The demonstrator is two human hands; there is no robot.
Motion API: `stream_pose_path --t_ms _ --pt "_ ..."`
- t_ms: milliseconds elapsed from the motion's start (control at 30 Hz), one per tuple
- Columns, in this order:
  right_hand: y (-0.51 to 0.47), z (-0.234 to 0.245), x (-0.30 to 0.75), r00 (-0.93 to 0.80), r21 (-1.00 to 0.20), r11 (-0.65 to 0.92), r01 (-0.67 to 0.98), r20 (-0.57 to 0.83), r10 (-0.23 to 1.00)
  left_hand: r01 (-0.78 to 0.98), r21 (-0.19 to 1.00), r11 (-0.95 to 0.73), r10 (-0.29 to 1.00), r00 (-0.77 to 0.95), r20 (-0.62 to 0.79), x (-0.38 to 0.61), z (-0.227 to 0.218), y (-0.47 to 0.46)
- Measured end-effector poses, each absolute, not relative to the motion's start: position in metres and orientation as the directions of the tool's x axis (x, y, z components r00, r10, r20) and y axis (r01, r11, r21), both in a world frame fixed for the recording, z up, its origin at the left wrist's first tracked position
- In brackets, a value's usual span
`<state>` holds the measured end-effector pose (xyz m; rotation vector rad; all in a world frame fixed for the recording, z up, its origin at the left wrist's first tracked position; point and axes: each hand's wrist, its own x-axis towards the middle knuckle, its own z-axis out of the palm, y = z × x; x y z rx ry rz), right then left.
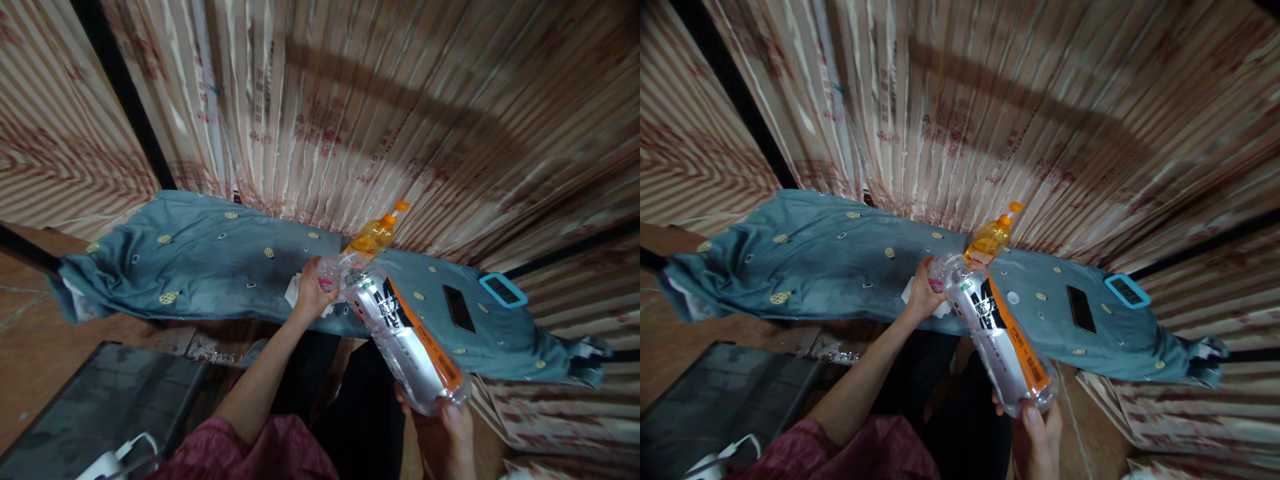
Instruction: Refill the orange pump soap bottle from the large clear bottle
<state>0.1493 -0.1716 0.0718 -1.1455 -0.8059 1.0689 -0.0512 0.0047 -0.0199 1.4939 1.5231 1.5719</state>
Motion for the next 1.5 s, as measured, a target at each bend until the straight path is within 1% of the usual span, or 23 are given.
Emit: stream_pose_path --t_ms 133,333,500,667,900,1067,1367,1500 --pt "-0.172 0.073 0.148 0.328 -0.967 0.07 -0.245 -0.015 0.945 0.309 0.913 -0.266 0.889 -0.287 0.356 -0.052 -0.02 0.005" --pt "-0.17 0.077 0.144 0.371 -0.967 0.084 -0.241 -0.012 0.929 0.324 0.906 -0.271 0.881 -0.296 0.369 -0.051 -0.024 0.007" --pt "-0.171 0.082 0.14 0.382 -0.973 0.062 -0.224 -0.029 0.924 0.333 0.896 -0.294 0.87 -0.294 0.395 -0.051 -0.029 0.009" --pt "-0.17 0.087 0.133 0.434 -0.977 0.046 -0.21 -0.05 0.9 0.33 0.897 -0.293 0.867 -0.305 0.395 -0.05 -0.032 0.01" --pt "-0.171 0.086 0.135 0.397 -0.977 0.076 -0.198 -0.009 0.918 0.345 0.891 -0.296 0.867 -0.294 0.401 -0.051 -0.032 0.009" --pt "-0.171 0.087 0.135 0.426 -0.98 0.051 -0.194 -0.038 0.904 0.322 0.897 -0.304 0.867 -0.296 0.4 -0.051 -0.035 0.011" --pt "-0.17 0.087 0.135 0.45 -0.977 0.061 -0.203 -0.038 0.892 0.346 0.89 -0.296 0.868 -0.293 0.402 -0.051 -0.033 0.01" --pt "-0.169 0.081 0.141 0.455 -0.983 0.024 -0.185 -0.064 0.888 0.345 0.881 -0.323 0.854 -0.296 0.429 -0.051 -0.038 0.012"
